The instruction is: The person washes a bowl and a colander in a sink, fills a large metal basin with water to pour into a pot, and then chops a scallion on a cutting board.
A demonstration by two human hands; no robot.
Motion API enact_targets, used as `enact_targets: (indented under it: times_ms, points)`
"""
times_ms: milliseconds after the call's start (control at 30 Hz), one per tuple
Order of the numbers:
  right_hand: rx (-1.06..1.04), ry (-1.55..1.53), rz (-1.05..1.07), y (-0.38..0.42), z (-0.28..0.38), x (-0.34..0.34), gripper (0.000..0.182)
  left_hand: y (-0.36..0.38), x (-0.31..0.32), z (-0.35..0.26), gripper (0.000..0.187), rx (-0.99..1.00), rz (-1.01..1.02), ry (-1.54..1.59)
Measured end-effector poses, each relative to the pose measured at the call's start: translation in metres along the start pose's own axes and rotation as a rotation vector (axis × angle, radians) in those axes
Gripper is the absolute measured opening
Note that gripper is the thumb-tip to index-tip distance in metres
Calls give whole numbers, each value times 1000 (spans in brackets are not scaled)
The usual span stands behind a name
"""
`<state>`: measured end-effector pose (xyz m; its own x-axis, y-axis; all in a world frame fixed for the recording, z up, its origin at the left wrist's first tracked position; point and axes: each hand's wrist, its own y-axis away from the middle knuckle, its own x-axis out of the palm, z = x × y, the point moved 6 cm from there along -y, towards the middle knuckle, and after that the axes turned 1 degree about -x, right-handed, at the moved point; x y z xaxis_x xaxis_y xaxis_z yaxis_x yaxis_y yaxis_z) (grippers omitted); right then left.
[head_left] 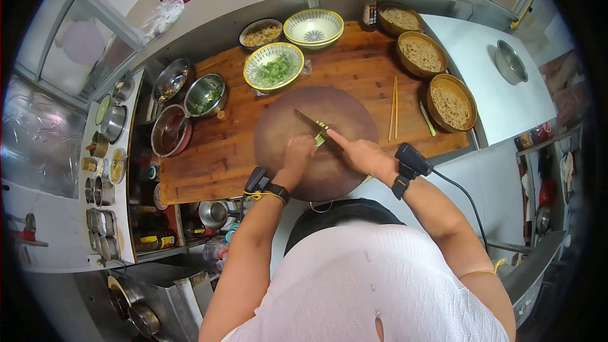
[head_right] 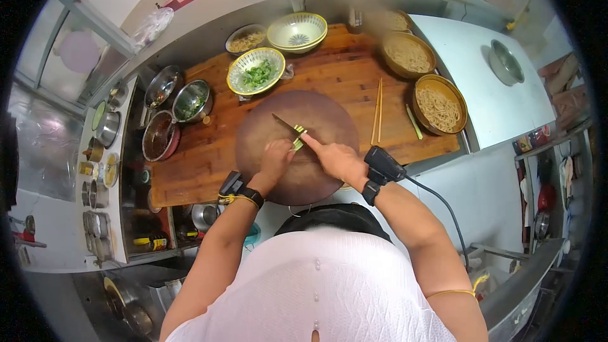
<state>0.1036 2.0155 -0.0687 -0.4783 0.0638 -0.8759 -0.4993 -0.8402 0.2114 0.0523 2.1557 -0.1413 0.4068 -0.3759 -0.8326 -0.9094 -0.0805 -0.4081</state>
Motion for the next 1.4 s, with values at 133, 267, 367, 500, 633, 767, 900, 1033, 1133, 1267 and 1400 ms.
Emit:
enact_targets:
  times_ms: [133,267,367,500,633,767,900,1033,1133,1267,1400]
  points:
    - [8,41,15,25,15,-17,58,2,-10,-9,16,-43,-16,-9]
    - [-47,-20,-49,38,20,-5,57,6,-29,9,15,-167,-131,32]
    - [-15,-15,8,44,26,2,59,14,-38,26,15,-201,-124,39]
    - [16,2,31,41,26,12,59,13,-40,22,16,-126,-53,101]
    - [65,-3,90,39,30,6,60,7,-31,7,18,-3,-12,87]
    - [104,-61,123,37,31,7,60,5,-39,-1,19,10,-31,88]
    - [129,-78,157,34,37,5,62,9,-25,8,18,-24,7,126]
    - [141,-48,189,28,36,17,67,14,-20,10,16,-33,-44,188]
    - [135,-47,167,22,39,31,69,15,-14,14,17,-26,-67,195]
    - [100,-66,89,21,35,31,67,19,-16,11,17,-44,-59,150]
    - [85,-145,54,26,39,8,62,24,-33,29,15,-183,-172,250]
